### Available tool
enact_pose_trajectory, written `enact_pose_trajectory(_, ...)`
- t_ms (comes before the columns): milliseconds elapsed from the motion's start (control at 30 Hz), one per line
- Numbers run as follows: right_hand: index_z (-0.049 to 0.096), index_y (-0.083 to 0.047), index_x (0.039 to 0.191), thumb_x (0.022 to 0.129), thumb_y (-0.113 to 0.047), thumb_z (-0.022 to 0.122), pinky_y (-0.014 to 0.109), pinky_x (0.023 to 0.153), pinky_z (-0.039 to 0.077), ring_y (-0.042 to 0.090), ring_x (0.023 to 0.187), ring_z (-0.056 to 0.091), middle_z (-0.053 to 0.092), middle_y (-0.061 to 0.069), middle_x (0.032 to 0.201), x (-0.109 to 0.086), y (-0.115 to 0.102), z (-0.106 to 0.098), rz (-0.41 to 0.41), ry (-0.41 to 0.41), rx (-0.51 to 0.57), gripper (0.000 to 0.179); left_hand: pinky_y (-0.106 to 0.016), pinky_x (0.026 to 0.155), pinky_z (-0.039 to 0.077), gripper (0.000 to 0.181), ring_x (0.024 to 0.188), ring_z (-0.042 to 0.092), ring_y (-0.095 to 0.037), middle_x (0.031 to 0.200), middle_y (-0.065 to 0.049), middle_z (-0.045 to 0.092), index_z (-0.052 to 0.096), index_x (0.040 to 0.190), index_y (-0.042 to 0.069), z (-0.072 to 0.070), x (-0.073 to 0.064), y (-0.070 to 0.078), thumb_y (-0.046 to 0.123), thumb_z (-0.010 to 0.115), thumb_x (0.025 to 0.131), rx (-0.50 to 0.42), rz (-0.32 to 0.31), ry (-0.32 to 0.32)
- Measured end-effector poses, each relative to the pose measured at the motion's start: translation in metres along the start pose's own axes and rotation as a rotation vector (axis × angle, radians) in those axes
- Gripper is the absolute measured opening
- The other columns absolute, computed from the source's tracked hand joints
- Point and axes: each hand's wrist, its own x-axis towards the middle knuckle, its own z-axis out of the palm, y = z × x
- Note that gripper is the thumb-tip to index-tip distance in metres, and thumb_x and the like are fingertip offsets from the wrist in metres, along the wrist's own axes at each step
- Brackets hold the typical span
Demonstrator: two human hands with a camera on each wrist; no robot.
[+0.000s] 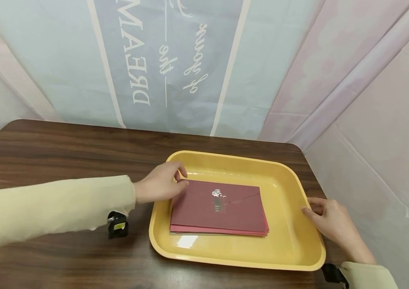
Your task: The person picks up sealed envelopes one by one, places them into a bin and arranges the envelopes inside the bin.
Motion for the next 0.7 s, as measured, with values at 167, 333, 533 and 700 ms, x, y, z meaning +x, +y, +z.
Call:
enact_pose_trajectory(167, 0.059, 0.013, 0.118, 0.093, -0.028, 0.061, 0.023, 0.058, 0.046, 0.006, 0.064, 0.064, 0.073, 0.019, 0.084, 0.0, -0.002, -0.001, -0.003, 0.004, -0.011, 0.048, -0.026, 0.064, 0.045, 0.014, 0.081, 0.051, -0.018, 0.093, -0.008, 0.053, 0.059, 0.101, 0.007, -0.009, -0.008, -0.017, 0.017, 0.059, 0.09, -0.116, 0.006, 0.111)
enact_pose_trajectory(333, 0.06, 0.013, 0.117, 0.093, -0.028, 0.062, 0.022, 0.059, 0.046, 0.006, 0.065, 0.064, 0.073, 0.019, 0.086, -0.001, -0.004, -0.002, -0.003, 0.005, -0.009, 0.048, -0.027, 0.05, 0.045, 0.014, 0.055, 0.049, -0.016, 0.097, -0.008, 0.053, 0.058, 0.104, 0.007, -0.015, -0.017, -0.031, 0.015, 0.057, 0.092, -0.234, -0.041, 0.136)
enact_pose_trajectory(533, 0.06, 0.013, 0.117, 0.092, -0.028, 0.062, 0.022, 0.058, 0.044, -0.002, 0.062, 0.059, 0.073, 0.016, 0.081, -0.003, -0.005, -0.002, -0.001, 0.02, -0.014, 0.048, -0.029, 0.045, 0.044, 0.015, 0.045, 0.047, -0.014, 0.096, -0.008, 0.057, 0.058, 0.105, 0.007, -0.017, -0.022, -0.043, 0.015, 0.058, 0.093, -0.319, -0.082, 0.167)
enact_pose_trajectory(700, 0.06, 0.013, 0.117, 0.092, -0.028, 0.061, 0.023, 0.058, 0.045, -0.001, 0.064, 0.059, 0.073, 0.016, 0.081, -0.005, -0.007, -0.002, 0.0, 0.025, -0.024, 0.048, -0.03, 0.048, 0.046, 0.013, 0.045, 0.05, -0.014, 0.092, -0.009, 0.057, 0.058, 0.103, 0.005, -0.019, -0.025, -0.055, 0.013, 0.057, 0.093, -0.35, -0.079, 0.194)
